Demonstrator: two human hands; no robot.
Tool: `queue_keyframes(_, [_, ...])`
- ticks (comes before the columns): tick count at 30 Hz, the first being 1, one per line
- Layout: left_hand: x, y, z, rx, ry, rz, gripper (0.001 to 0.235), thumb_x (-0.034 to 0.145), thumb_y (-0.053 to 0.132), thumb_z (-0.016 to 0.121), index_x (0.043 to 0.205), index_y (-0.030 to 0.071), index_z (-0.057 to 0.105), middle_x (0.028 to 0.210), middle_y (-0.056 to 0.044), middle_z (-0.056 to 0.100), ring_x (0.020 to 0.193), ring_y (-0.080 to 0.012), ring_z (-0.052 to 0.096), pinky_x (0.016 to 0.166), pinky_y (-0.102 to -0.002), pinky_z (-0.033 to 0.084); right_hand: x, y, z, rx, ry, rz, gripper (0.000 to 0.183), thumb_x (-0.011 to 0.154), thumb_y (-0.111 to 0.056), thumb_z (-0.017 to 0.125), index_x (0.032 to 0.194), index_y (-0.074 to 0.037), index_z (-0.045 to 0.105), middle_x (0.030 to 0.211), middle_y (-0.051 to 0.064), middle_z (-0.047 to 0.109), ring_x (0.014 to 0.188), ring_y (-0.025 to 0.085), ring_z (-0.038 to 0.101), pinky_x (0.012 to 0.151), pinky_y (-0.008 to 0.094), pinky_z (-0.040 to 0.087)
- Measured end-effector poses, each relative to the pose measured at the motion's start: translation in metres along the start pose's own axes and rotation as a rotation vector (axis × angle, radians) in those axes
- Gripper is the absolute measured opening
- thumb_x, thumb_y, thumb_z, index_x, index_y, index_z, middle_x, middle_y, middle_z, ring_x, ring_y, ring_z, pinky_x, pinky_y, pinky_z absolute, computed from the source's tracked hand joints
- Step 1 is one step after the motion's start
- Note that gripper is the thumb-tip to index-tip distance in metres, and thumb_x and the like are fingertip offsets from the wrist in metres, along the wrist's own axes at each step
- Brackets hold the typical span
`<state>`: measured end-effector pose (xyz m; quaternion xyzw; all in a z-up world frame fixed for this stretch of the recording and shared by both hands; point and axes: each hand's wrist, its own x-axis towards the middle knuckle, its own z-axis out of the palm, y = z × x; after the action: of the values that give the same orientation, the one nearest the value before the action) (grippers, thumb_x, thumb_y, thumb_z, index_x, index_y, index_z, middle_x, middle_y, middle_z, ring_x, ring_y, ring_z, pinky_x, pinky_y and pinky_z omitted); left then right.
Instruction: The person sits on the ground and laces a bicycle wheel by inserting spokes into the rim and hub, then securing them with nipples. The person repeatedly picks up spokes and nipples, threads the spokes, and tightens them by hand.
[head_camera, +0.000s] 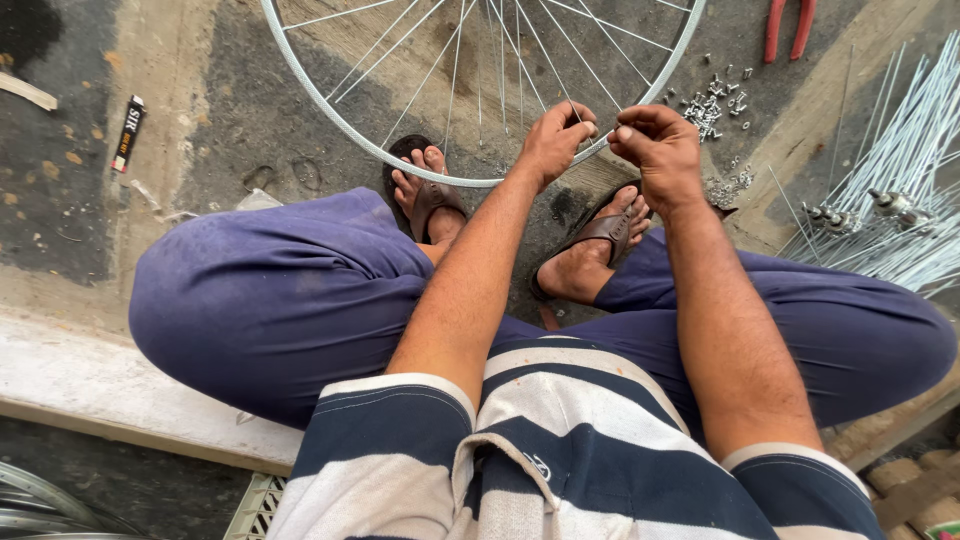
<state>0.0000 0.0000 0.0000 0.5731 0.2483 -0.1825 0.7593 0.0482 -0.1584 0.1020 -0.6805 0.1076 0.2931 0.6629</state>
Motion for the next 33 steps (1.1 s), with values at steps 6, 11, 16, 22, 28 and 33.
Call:
queue_keyframes(6, [-0.001, 0.005, 0.002, 0.218, 0.028, -0.003, 0.026, 0.096, 0.024, 0.063, 0.119, 0.014, 0.058, 0.117, -0.008, 0.069, 0.108, -0.0225, 0.069, 0.092, -0.04, 0.057, -0.006, 0.003, -0.011, 0.145, -0.007, 0.028, 0.012, 0.097, 0.006, 0.071, 0.106, -0.002, 0.067, 0.1, 0.011, 0.074, 0.094, 0.021, 0.076, 0.085, 0.032, 0.066])
queue_keyframes(11, [0.001, 0.008, 0.007, 0.306, 0.056, -0.058, 0.026, 0.097, 0.03, 0.061, 0.118, 0.017, 0.055, 0.119, -0.008, 0.07, 0.107, -0.0245, 0.07, 0.09, -0.042, 0.058, -0.01, 0.027, -0.018, -0.118, -0.017, -0.007, 0.014, 0.096, 0.005, 0.073, 0.106, -0.003, 0.068, 0.1, 0.008, 0.072, 0.091, 0.016, 0.073, 0.084, 0.029, 0.064])
queue_keyframes(16, [0.005, 0.008, 0.007, 0.396, 0.091, -0.061, 0.025, 0.097, 0.031, 0.063, 0.116, 0.018, 0.055, 0.112, -0.006, 0.072, 0.102, -0.0229, 0.071, 0.088, -0.042, 0.056, -0.004, 0.066, -0.017, -0.368, 0.051, -0.167, 0.026, 0.089, 0.005, 0.075, 0.096, -0.01, 0.054, 0.092, -0.001, 0.067, 0.084, 0.008, 0.065, 0.077, 0.023, 0.058])
queue_keyframes(22, [0.006, 0.006, 0.008, 0.387, 0.15, 0.03, 0.023, 0.091, 0.029, 0.07, 0.107, 0.015, 0.06, 0.097, -0.003, 0.077, 0.095, -0.0198, 0.073, 0.085, -0.04, 0.055, 0.008, 0.084, -0.02, -0.565, 0.158, -0.329, 0.036, 0.092, 0.009, 0.079, 0.091, -0.009, 0.048, 0.084, -0.002, 0.052, 0.077, 0.008, 0.049, 0.068, 0.023, 0.045])
queue_keyframes(28, [0.009, 0.03, 0.008, 0.398, 0.093, -0.043, 0.023, 0.086, 0.03, 0.079, 0.098, 0.016, 0.066, 0.088, 0.001, 0.077, 0.08, -0.0121, 0.076, 0.076, -0.035, 0.058, -0.001, 0.061, -0.026, -0.148, -0.021, -0.246, 0.038, 0.094, 0.01, 0.077, 0.09, -0.011, 0.047, 0.09, -0.004, 0.058, 0.084, 0.006, 0.056, 0.078, 0.022, 0.053])
queue_keyframes(33, [0.004, 0.048, 0.01, 0.322, 0.051, -0.13, 0.018, 0.091, 0.026, 0.074, 0.099, 0.015, 0.063, 0.081, 0.003, 0.076, 0.068, -0.0057, 0.074, 0.069, -0.03, 0.06, -0.004, 0.052, -0.02, -0.251, 0.002, -0.351, 0.037, 0.097, 0.009, 0.078, 0.09, -0.01, 0.047, 0.088, -0.003, 0.056, 0.082, 0.007, 0.054, 0.076, 0.022, 0.051])
